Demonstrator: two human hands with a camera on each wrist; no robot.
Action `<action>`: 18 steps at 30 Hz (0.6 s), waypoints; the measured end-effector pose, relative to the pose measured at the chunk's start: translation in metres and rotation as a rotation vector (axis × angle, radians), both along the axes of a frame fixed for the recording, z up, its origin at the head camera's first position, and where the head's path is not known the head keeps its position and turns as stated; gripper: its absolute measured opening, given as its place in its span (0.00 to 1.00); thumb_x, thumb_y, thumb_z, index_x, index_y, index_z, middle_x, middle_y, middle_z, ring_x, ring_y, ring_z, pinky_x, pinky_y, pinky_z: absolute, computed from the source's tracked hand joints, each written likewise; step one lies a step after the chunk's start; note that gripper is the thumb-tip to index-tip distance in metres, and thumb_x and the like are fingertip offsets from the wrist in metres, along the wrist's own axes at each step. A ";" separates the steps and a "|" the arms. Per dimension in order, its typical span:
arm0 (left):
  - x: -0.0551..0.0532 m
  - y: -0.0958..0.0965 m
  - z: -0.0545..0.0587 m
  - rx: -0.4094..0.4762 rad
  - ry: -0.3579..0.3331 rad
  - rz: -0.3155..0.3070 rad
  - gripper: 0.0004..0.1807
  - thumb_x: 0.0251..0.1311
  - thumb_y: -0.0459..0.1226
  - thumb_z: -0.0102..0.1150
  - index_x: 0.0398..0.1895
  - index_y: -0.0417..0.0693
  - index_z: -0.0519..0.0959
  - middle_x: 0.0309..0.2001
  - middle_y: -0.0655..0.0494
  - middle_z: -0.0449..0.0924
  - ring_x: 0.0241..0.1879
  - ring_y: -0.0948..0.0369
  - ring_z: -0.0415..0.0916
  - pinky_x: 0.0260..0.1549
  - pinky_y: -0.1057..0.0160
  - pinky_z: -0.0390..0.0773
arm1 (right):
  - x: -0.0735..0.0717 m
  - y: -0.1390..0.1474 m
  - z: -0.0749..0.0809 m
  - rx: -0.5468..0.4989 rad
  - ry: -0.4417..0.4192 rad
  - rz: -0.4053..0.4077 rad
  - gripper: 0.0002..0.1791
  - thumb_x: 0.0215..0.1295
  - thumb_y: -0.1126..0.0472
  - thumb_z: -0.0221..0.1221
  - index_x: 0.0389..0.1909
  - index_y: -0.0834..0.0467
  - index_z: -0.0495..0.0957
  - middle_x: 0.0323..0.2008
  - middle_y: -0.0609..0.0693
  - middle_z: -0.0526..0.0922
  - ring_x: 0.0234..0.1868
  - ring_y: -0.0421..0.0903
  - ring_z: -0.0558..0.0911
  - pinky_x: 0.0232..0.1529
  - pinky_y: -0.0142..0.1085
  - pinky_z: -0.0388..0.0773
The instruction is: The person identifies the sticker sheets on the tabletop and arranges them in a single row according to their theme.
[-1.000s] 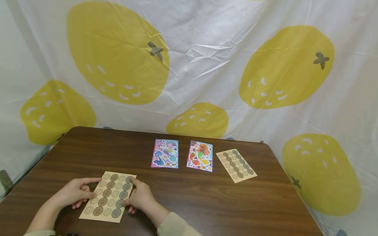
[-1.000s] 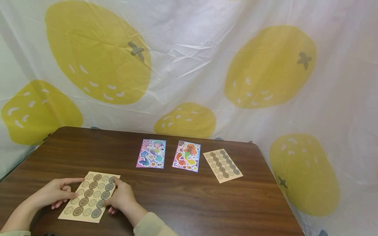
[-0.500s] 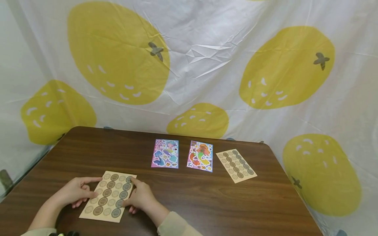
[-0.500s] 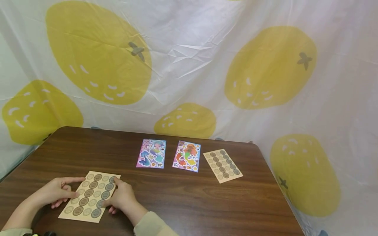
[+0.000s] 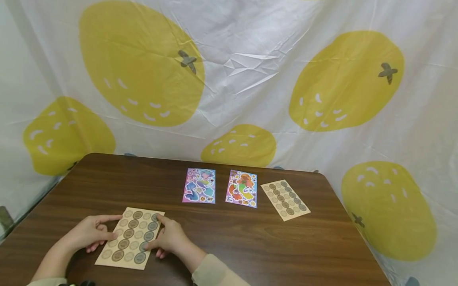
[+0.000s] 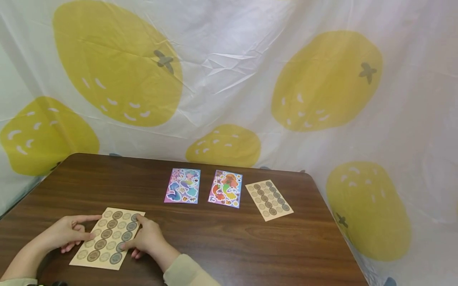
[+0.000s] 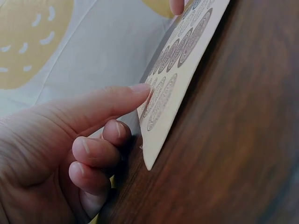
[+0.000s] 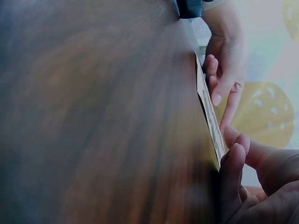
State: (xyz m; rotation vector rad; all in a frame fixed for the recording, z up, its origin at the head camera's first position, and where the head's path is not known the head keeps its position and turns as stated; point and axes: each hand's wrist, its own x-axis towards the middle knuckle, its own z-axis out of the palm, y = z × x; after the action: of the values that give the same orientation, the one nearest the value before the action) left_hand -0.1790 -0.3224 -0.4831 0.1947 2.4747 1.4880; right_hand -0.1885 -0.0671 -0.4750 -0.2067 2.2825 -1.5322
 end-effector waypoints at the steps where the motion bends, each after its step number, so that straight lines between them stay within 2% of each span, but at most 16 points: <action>1: 0.000 0.000 0.000 0.001 0.001 -0.002 0.39 0.52 0.37 0.70 0.64 0.27 0.65 0.13 0.54 0.67 0.07 0.66 0.63 0.05 0.66 0.68 | 0.000 0.000 0.000 -0.007 -0.006 0.002 0.48 0.40 0.70 0.75 0.67 0.55 0.67 0.12 0.54 0.75 0.04 0.40 0.69 0.06 0.35 0.72; 11: 0.002 -0.001 0.001 0.004 0.012 0.004 0.38 0.53 0.38 0.69 0.63 0.27 0.65 0.13 0.54 0.68 0.08 0.66 0.63 0.05 0.64 0.70 | 0.001 0.001 -0.003 -0.054 -0.022 0.005 0.46 0.43 0.68 0.75 0.67 0.53 0.67 0.14 0.54 0.77 0.05 0.41 0.70 0.06 0.35 0.72; 18: 0.002 0.000 0.000 0.003 -0.006 0.033 0.39 0.53 0.40 0.69 0.65 0.29 0.65 0.13 0.55 0.68 0.08 0.65 0.64 0.06 0.64 0.70 | 0.002 0.004 -0.003 -0.091 -0.020 0.012 0.45 0.44 0.68 0.74 0.67 0.53 0.67 0.15 0.53 0.77 0.06 0.41 0.71 0.06 0.36 0.73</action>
State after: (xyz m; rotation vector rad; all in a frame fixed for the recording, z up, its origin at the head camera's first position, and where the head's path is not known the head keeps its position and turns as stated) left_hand -0.1770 -0.3228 -0.4835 0.1501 2.4828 1.5029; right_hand -0.1867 -0.0630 -0.4784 -0.2283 2.1940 -1.6258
